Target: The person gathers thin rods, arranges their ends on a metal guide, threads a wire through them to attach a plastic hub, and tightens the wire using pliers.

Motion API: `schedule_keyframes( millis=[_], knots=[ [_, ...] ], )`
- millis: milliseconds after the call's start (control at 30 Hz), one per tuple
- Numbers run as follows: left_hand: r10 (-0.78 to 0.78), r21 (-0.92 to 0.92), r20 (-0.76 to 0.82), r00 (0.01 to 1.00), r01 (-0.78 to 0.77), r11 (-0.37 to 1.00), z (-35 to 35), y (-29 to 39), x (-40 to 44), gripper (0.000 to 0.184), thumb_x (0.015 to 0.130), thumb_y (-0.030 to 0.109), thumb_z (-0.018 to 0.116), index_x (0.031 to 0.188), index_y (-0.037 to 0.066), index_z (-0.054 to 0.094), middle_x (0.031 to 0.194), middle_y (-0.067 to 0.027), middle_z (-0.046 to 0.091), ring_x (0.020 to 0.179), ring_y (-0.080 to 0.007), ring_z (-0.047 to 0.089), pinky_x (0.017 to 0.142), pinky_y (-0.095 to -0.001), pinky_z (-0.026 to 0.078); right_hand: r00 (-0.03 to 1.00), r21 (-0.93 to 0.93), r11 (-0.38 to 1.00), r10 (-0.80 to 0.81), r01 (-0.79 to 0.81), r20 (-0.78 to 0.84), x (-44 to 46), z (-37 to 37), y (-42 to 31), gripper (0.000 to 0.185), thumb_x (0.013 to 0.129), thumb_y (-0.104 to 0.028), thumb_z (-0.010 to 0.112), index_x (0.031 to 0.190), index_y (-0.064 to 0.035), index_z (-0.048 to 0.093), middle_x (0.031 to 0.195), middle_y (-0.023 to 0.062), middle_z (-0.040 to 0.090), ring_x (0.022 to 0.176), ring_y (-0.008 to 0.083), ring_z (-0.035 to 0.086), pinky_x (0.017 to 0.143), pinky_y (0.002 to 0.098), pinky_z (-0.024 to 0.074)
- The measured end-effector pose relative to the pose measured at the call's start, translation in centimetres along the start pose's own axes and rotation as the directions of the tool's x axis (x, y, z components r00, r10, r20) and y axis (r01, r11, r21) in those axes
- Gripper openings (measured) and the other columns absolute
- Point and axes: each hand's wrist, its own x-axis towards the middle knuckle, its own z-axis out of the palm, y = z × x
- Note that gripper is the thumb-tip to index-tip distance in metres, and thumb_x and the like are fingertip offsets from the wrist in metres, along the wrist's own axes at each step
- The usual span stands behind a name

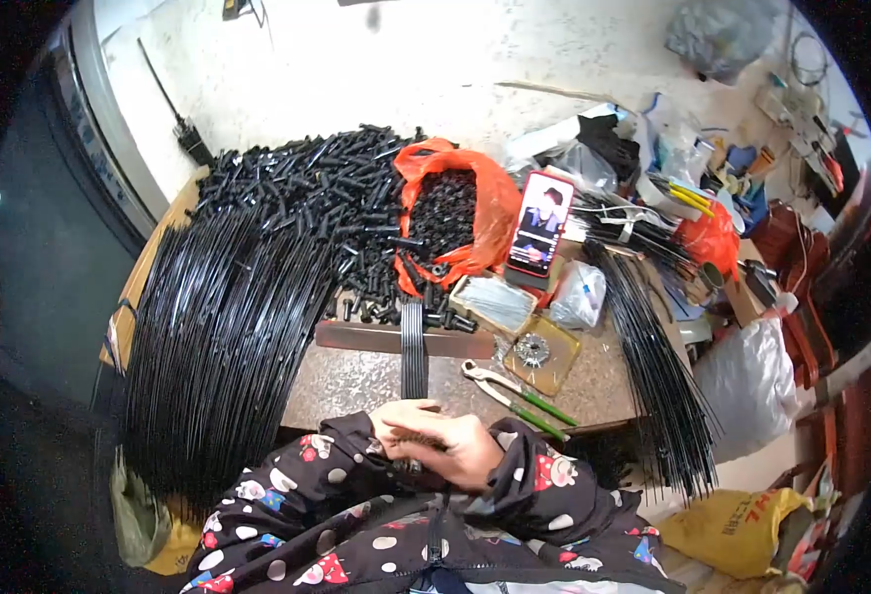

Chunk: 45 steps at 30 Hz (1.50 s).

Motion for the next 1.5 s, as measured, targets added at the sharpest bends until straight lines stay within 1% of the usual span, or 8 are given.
schedule_keyframes(
  millis=[167,267,400,500,533,600,1367,1500],
  knots=[
    [-0.45,-0.417,0.134,0.883,0.462,0.783,-3.8,5.7,2.4,0.044,0.078,0.022,0.06,0.117,0.008,0.045,0.102,-0.0113,0.057,0.097,-0.0269,0.055,0.08,-0.0299,0.044,0.952,0.029,0.994,0.096,-0.109,0.292,0.7,-3.2,-3.4,0.037,0.084,-0.015,0.051,0.118,-0.0015,0.044,0.106,0.0138,0.056,0.105,0.0219,0.051,0.088,0.0286,0.0374],
    [-0.211,-0.265,-0.262,0.942,0.14,0.954,-8.3,10.6,5.5,0.028,0.076,0.012,0.062,0.103,0.007,0.058,0.096,-0.0106,0.06,0.084,-0.0229,0.06,0.072,-0.0294,0.047,0.904,-0.249,0.885,-0.323,0.393,0.279,2.3,-2.8,-1.7,0.046,0.083,-0.022,0.054,0.121,-0.0008,0.04,0.12,0.0181,0.045,0.119,0.0279,0.036,0.096,0.0326,0.0285],
    [-0.284,-0.409,-0.111,0.952,0.216,0.887,-11.5,13.0,7.2,0.022,0.074,0.007,0.064,0.095,0.002,0.062,0.084,-0.0096,0.064,0.078,-0.0172,0.063,0.072,-0.0245,0.048,0.998,0.55,0.835,-0.055,0.022,0.043,6.5,-5.1,1.7,0.058,0.081,-0.032,0.054,0.125,0.0015,0.035,0.122,0.0128,0.045,0.113,0.0229,0.042,0.094,0.0352,0.0327],
    [-0.292,-0.45,-0.061,0.954,0.235,0.861,-11.0,12.8,7.1,0.025,0.072,-0.001,0.063,0.097,-0.002,0.06,0.087,-0.0137,0.063,0.082,-0.0214,0.062,0.073,-0.0281,0.049,0.944,-0.565,0.775,0.119,-0.282,-0.309,8.9,-10.2,9.1,0.022,0.079,-0.018,0.052,0.092,-0.0029,0.062,0.085,0.0117,0.06,0.08,0.0266,0.058,0.072,0.0345,0.0454],
    [-0.303,-0.454,-0.065,0.951,0.242,0.857,-10.6,12.7,6.9,0.026,0.071,-0.002,0.063,0.097,-0.002,0.06,0.087,-0.0139,0.063,0.082,-0.0215,0.062,0.073,-0.028,0.049,0.912,-0.791,0.455,0.203,-0.41,-0.356,9.3,-11.9,13.4,0.02,0.076,-0.017,0.054,0.086,-0.0029,0.063,0.081,0.0121,0.059,0.077,0.029,0.057,0.07,0.0358,0.045],
    [-0.324,-0.466,-0.072,0.943,0.255,0.847,-10.6,12.8,6.7,0.029,0.071,-0.003,0.063,0.1,-0.002,0.059,0.089,-0.0145,0.063,0.083,-0.0221,0.062,0.074,-0.0285,0.049,0.98,-0.882,0.429,0.067,-0.197,-0.186,7.3,-13.8,18.9,0.017,0.069,-0.018,0.06,0.076,-0.0034,0.062,0.075,0.0105,0.053,0.076,0.0306,0.051,0.069,0.0368,0.0428],
    [-0.319,-0.489,-0.158,0.934,0.207,0.847,-11.1,12.7,6.9,0.022,0.076,-0.003,0.058,0.098,-0.005,0.059,0.085,-0.0147,0.063,0.079,-0.0201,0.062,0.072,-0.0269,0.048,0.974,-0.904,0.426,-0.215,0.033,-0.066,6.1,-15.0,19.1,0.008,0.068,-0.013,0.062,0.071,-0.0056,0.062,0.074,0.0078,0.054,0.076,0.0255,0.05,0.068,0.0338,0.0408],
    [-0.4,-0.457,-0.282,0.872,0.245,0.855,-10.6,12.8,6.8,0.02,0.077,-0.001,0.057,0.096,-0.004,0.059,0.082,-0.0136,0.064,0.078,-0.0184,0.062,0.073,-0.026,0.048,0.876,-0.656,0.751,-0.369,0.083,-0.311,6.0,-11.8,12.5,0.011,0.072,-0.01,0.058,0.077,-0.0006,0.059,0.075,0.0114,0.056,0.074,0.0248,0.054,0.066,0.0323,0.0432]
  ],
)
